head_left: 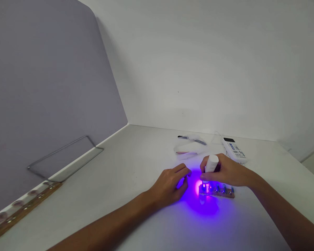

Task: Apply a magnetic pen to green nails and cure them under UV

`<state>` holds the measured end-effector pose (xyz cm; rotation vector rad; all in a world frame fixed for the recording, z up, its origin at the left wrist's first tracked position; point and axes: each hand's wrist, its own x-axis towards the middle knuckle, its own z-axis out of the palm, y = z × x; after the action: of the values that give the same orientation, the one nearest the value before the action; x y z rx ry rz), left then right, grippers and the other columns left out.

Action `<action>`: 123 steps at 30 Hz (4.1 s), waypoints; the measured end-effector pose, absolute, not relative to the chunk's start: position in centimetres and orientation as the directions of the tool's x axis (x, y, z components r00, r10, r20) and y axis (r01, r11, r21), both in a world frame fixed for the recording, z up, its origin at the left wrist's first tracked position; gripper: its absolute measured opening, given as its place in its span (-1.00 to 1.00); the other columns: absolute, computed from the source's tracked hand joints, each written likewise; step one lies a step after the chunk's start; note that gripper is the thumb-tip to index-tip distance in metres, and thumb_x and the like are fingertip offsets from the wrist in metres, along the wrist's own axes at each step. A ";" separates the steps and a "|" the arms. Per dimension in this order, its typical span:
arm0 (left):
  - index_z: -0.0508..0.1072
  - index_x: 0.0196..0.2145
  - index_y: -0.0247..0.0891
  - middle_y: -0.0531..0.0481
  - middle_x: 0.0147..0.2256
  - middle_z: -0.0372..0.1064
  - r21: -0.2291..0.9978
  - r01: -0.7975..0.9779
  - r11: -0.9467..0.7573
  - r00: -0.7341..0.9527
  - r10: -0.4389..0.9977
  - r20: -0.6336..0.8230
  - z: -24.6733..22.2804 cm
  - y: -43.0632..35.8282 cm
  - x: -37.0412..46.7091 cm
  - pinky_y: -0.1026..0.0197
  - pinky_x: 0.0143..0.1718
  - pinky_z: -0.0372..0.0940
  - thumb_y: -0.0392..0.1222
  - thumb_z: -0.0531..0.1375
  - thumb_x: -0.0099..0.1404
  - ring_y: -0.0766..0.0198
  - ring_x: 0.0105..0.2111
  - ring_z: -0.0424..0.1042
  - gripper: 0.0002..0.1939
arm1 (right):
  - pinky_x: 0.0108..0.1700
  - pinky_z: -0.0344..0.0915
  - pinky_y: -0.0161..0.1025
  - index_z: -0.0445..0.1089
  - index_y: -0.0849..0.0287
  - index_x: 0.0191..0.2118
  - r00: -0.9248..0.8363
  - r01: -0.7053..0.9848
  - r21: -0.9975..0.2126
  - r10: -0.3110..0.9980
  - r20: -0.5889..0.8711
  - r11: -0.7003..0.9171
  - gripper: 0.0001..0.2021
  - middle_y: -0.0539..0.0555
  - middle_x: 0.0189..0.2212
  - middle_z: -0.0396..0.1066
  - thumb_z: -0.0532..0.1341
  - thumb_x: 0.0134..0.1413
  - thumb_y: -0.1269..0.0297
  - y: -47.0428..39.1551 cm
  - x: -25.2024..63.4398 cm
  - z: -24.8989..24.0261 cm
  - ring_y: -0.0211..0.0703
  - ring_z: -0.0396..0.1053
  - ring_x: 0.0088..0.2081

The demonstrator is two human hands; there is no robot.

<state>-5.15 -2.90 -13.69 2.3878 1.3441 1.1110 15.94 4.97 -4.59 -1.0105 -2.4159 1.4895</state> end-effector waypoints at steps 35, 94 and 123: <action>0.36 -0.19 -0.25 -0.01 -0.30 0.32 0.490 0.650 -0.580 0.331 0.797 0.505 -13.7 -2.8 -5.3 0.31 -0.50 0.11 -0.42 -0.03 0.32 0.36 -0.50 0.22 -0.78 | -0.45 0.11 -0.34 0.41 0.14 -0.35 -0.770 0.480 -0.821 0.597 -0.225 0.310 -0.82 -0.09 -0.54 0.28 0.36 0.02 0.16 5.0 16.1 -4.5 -0.27 0.21 -0.47; 0.37 -0.31 -0.27 0.02 -0.38 0.29 0.490 0.657 -0.573 0.345 0.806 0.481 -13.7 -2.9 -5.2 0.29 -0.51 0.08 -0.40 -0.01 0.23 0.36 -0.54 0.16 -0.81 | -0.46 0.09 -0.33 0.40 0.14 -0.38 -0.765 0.479 -0.821 0.608 -0.215 0.311 -0.81 -0.09 -0.54 0.25 0.36 0.00 0.17 4.9 16.1 -4.4 -0.29 0.17 -0.48; 0.28 0.00 -0.18 -0.03 -0.25 0.39 0.538 0.582 -0.610 0.244 0.762 0.600 -12.6 -4.7 -2.8 0.20 -0.31 0.32 -0.25 0.07 0.38 0.24 -0.32 0.39 -0.76 | -0.31 0.27 -0.22 0.36 0.06 -0.12 -0.629 0.370 -0.852 0.775 0.064 0.371 -0.75 -0.02 -0.32 0.31 0.26 0.15 0.07 0.7 17.8 -5.4 -0.21 0.25 -0.39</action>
<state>-2.79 -4.68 -12.57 2.3084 1.2686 1.2977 17.79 0.71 -5.43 -0.9888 -2.1768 1.1791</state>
